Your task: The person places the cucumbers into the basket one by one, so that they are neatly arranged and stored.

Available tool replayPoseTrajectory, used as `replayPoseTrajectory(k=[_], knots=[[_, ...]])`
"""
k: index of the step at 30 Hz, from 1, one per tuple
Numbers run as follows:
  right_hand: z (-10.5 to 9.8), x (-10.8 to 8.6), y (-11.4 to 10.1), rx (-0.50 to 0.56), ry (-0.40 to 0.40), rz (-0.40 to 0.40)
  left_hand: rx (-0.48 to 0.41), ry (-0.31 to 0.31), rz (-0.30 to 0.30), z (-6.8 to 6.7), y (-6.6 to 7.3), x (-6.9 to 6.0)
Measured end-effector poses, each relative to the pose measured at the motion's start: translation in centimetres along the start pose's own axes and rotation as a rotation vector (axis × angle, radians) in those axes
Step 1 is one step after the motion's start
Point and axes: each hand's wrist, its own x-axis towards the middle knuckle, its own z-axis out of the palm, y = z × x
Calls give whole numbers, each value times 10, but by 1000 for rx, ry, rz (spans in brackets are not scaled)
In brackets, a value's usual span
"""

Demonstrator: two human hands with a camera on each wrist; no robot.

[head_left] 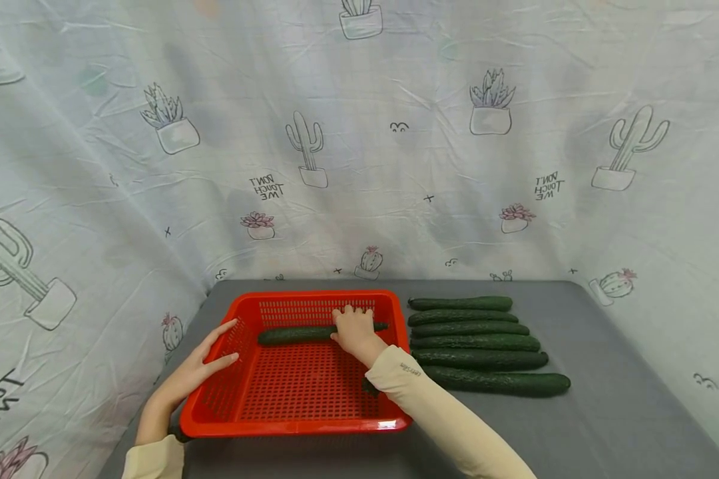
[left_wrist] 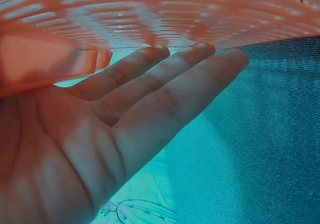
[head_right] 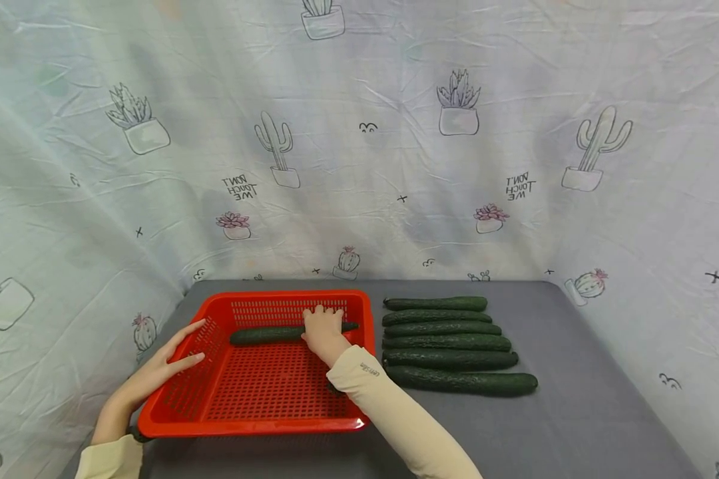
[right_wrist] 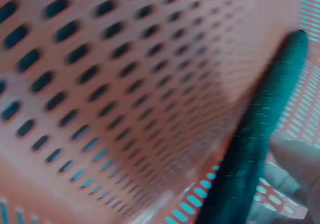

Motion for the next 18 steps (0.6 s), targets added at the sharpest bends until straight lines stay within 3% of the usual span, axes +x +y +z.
replayPoseTrajectory(k=[4,12,18], knots=[[-9,-1,4,113,-3,-15,-15,-6,-6,0,3,2],[-26,-5,17,227,1,-73,61,11,26,0,4,7],[-34,-8,33,302,35,-121,65,12,33,-1,4,8]])
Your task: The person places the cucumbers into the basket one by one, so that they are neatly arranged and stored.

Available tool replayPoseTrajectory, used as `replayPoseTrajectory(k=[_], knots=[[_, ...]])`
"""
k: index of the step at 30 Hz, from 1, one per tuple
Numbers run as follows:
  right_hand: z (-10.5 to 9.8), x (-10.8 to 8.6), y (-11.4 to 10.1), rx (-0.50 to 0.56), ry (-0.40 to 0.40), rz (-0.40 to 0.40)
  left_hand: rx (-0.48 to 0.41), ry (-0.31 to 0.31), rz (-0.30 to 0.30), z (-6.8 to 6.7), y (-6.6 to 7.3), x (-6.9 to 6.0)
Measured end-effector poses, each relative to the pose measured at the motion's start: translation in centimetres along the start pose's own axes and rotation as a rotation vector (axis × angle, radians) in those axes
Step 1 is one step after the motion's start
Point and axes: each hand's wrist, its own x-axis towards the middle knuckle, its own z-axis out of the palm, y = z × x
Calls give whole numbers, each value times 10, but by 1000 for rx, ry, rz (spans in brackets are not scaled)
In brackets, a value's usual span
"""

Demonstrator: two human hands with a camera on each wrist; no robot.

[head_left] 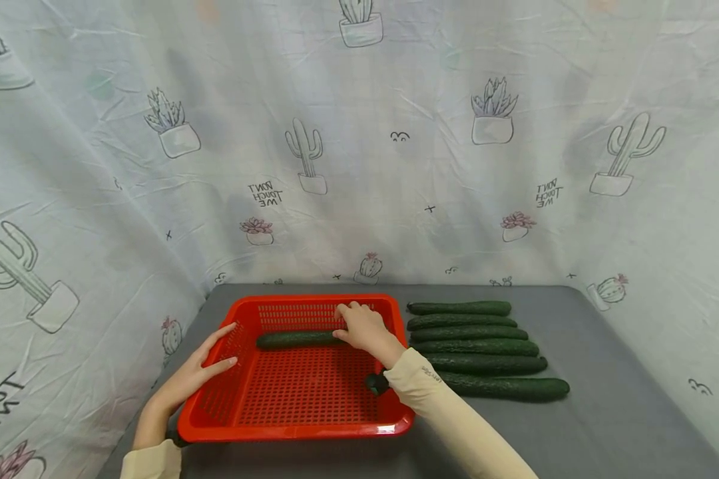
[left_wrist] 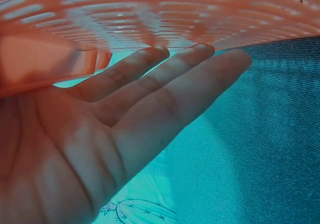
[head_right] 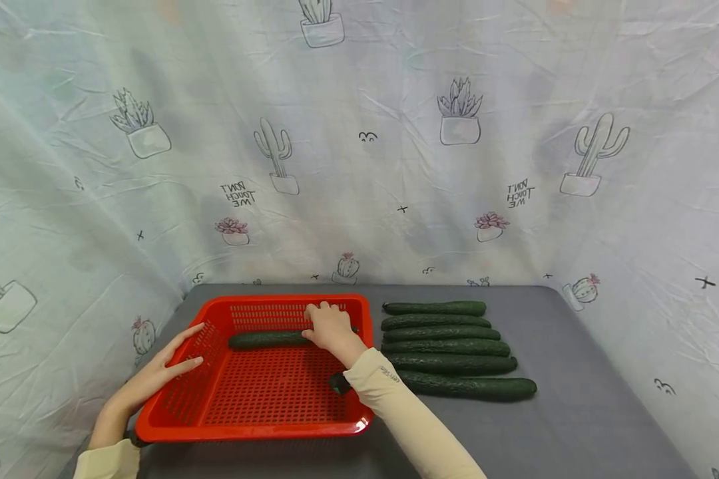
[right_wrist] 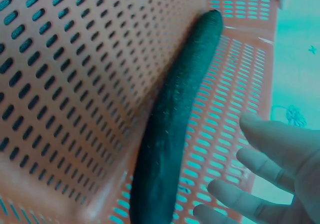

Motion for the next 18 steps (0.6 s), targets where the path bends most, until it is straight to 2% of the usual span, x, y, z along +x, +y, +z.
replayPoseTrajectory(k=[11,18], knots=[[-21,-23,15,107,78,-80,47,17,15,0,1,-1],[-37,-41,18,117,125,-113,29,19,2,1,1,-1]])
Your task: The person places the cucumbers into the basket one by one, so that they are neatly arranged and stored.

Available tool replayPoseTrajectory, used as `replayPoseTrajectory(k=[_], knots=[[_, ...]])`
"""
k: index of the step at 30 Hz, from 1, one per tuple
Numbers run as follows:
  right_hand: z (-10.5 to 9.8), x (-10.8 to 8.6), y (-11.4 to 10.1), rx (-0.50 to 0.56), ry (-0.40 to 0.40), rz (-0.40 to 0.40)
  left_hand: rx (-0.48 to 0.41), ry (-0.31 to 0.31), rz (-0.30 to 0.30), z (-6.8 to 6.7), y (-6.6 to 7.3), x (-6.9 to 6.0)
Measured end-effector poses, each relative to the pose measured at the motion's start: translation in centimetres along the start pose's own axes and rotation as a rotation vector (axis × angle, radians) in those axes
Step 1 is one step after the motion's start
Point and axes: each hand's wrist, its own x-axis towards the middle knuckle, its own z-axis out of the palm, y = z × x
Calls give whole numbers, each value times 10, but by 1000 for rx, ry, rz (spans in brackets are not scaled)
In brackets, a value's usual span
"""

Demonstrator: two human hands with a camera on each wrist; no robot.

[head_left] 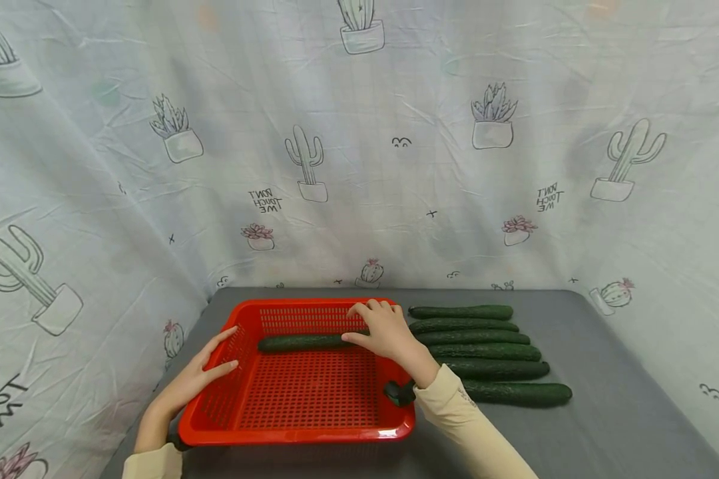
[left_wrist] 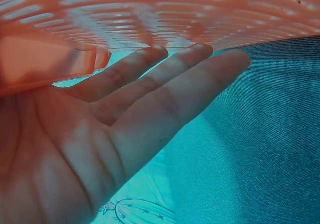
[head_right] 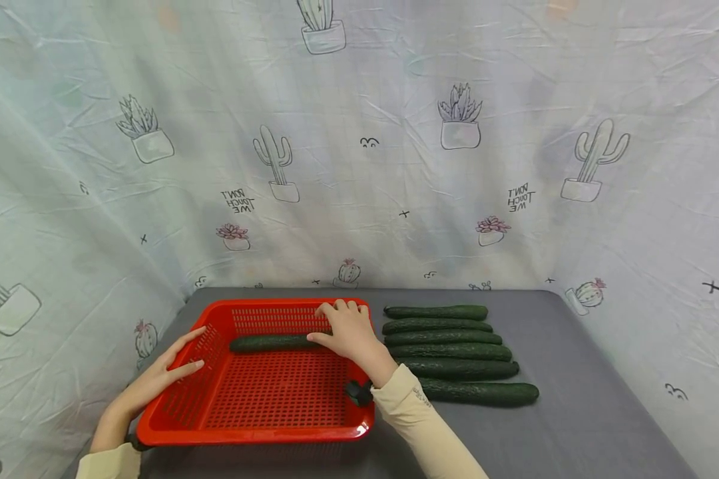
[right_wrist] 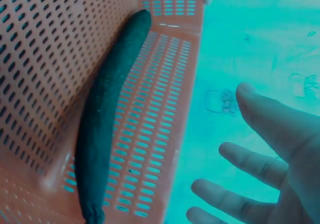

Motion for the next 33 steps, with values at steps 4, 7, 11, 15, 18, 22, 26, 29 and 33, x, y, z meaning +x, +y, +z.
replayPoseTrajectory(k=[4,7,11,15,18,22,26,29,33], knots=[[-7,-12,1,17,31,-7,-16,-7,-2,0,-1,0],[-10,-22,3,42,62,-6,-11,-6,12,-1,-1,0],[-12,-34,8,64,110,-6,4,-1,28,-3,-1,-1],[-13,-45,14,77,153,-6,1,-4,28,-3,0,-1],[-14,-54,21,72,170,-22,-10,-5,20,-2,0,-1],[-14,-66,32,59,183,-32,-17,-4,12,-1,-1,-1],[-11,-77,45,53,201,-23,6,1,30,-1,-1,-2],[-10,-84,55,54,209,-8,-8,-2,27,0,0,-2],[-8,-95,67,45,211,23,-50,-11,3,1,1,-1]])
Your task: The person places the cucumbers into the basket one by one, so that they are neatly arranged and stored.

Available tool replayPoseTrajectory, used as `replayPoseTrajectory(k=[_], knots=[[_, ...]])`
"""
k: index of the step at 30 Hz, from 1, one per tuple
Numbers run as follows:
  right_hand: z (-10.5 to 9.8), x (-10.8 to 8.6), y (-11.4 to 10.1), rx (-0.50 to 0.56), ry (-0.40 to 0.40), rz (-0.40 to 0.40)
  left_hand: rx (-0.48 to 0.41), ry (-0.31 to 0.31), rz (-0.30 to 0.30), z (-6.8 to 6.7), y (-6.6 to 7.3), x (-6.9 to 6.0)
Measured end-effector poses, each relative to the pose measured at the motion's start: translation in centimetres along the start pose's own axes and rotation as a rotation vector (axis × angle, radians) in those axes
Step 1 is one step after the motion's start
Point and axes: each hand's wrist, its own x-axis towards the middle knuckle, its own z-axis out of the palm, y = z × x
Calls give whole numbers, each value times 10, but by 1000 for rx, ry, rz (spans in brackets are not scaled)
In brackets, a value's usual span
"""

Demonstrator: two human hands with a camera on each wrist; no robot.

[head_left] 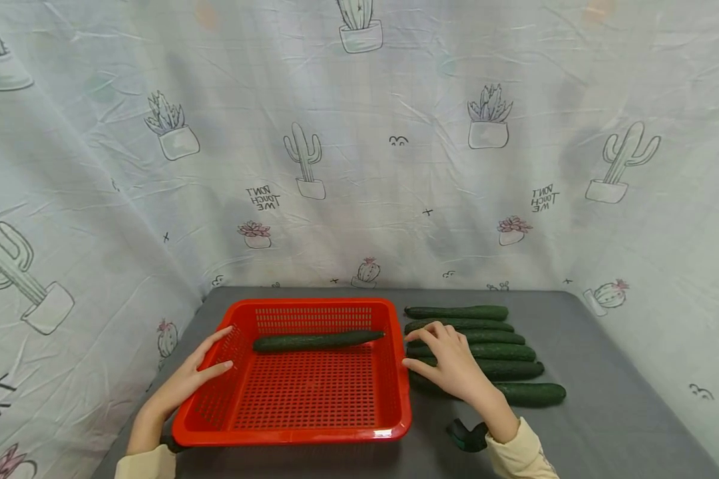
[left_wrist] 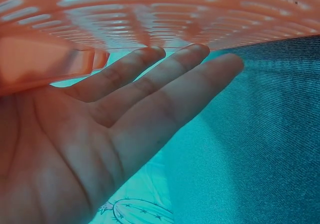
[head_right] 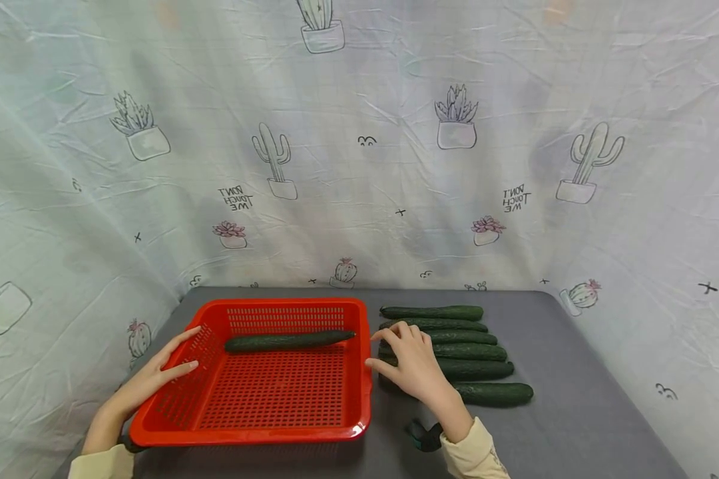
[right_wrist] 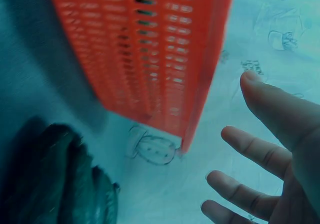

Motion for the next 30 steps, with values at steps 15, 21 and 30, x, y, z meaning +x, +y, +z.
replayPoseTrajectory(k=[15,21,30], knots=[[1,-40,41,-40,-11,146,53,9,20,-1,-2,1],[-2,-54,55,-47,-44,205,39,5,10,-1,-2,1],[-7,-67,73,-76,-52,226,17,7,-1,-1,-3,0]])
